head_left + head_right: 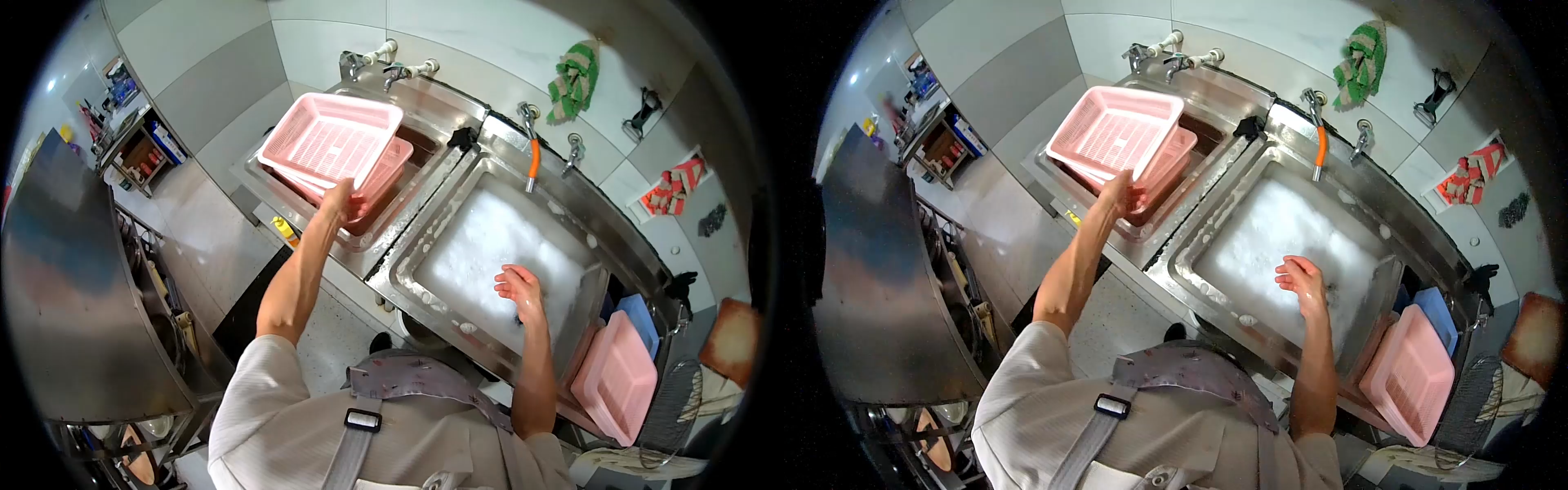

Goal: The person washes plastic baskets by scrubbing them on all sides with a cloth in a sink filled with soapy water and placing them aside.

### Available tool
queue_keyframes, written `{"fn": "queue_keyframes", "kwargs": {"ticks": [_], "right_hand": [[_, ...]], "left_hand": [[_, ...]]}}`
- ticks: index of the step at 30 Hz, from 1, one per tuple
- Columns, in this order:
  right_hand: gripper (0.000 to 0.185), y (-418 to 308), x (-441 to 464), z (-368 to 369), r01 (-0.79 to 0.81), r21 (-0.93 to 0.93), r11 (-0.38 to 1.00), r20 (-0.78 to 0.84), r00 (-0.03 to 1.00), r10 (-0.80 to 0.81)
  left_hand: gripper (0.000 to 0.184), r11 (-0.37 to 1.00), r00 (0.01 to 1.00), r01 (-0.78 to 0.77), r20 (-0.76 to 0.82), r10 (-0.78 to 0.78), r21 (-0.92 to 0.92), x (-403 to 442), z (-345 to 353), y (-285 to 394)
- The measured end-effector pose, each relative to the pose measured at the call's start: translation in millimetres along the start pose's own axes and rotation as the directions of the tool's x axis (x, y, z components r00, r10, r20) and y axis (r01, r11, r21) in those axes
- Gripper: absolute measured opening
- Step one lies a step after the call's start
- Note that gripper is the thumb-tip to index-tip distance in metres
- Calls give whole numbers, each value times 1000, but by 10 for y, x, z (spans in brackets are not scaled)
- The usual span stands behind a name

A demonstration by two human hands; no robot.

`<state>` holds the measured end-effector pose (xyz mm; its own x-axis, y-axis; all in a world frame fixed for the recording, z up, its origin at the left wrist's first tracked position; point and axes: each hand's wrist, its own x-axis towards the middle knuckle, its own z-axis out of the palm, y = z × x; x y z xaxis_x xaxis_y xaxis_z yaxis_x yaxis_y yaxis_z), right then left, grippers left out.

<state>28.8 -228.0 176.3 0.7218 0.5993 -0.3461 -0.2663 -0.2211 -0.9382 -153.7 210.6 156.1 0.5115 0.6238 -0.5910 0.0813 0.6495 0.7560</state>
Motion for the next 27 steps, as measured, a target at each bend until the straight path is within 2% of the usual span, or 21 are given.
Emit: {"fn": "queue_keyframes", "kwargs": {"ticks": [2,4,5,7,8,9,11,12,13,14,15,16,17,18,19,21,22,25,26,27], "right_hand": [[30,11,8,11,8,2,1000,-2,1000,-8],[31,69,15,-2,-6,2,1000,-6,1000,6],[31,94,-5,-6,-11,4,1000,-12,1000,12],[31,105,3,0,-19,-37,999,-24,1000,18],[31,123,8,-2,-19,-34,999,-30,999,18],[31,151,12,-6,-24,-37,999,-37,999,23],[32,211,-17,-3,-38,-38,999,-53,998,36],[32,214,-10,22,-38,-46,998,-49,998,35],[31,207,-5,51,-36,-54,998,-44,998,34],[31,184,-23,83,-41,-57,998,-49,998,38],[32,141,-41,123,-35,-78,996,-44,999,32],[32,118,-45,154,-26,-98,995,-38,999,23],[32,132,-50,167,-29,-96,995,-42,999,25],[32,144,-40,163,-34,-91,995,-37,999,31],[31,148,-13,151,-36,-84,996,-33,999,33],[32,213,-22,102,-42,-84,996,-43,998,39],[32,233,-12,76,-44,-89,995,-44,998,40],[33,321,-44,11,-85,-122,989,-99,992,73],[33,341,-54,-11,-88,-123,989,-99,992,76],[33,367,-69,-30,-98,-98,990,-108,990,87]], "left_hand": [[54,1000,1000,-10,25,11,-15,149,-137,10],[51,990,998,-19,59,11,141,181,-191,20],[51,989,998,-13,62,4,145,134,-215,16],[55,815,992,-122,107,75,566,-69,-209,105],[60,413,920,-245,75,386,877,-171,-183,111],[60,-30,736,-195,166,656,980,-302,-93,77],[53,-126,588,-290,280,758,949,-550,97,51],[53,-126,590,-295,284,756,947,-501,156,33],[49,-354,325,-343,464,824,870,-415,207,19],[46,-568,40,-317,609,792,759,-324,227,-20],[46,-566,42,-321,609,792,759,-181,201,-83],[42,-479,313,-392,604,733,785,2,154,-147],[38,-378,556,-435,574,601,817,192,101,-216],[30,-392,599,-405,564,569,826,289,105,-216],[30,-396,593,-411,571,568,821,373,73,-200],[28,-419,500,-443,606,619,793,268,39,-128],[24,-450,531,-402,603,595,798,232,44,-43],[20,-461,548,-424,626,555,780,-19,18,240],[17,-545,539,-368,650,535,753,36,-27,245],[17,-545,538,-369,651,535,753,135,-86,196]]}}
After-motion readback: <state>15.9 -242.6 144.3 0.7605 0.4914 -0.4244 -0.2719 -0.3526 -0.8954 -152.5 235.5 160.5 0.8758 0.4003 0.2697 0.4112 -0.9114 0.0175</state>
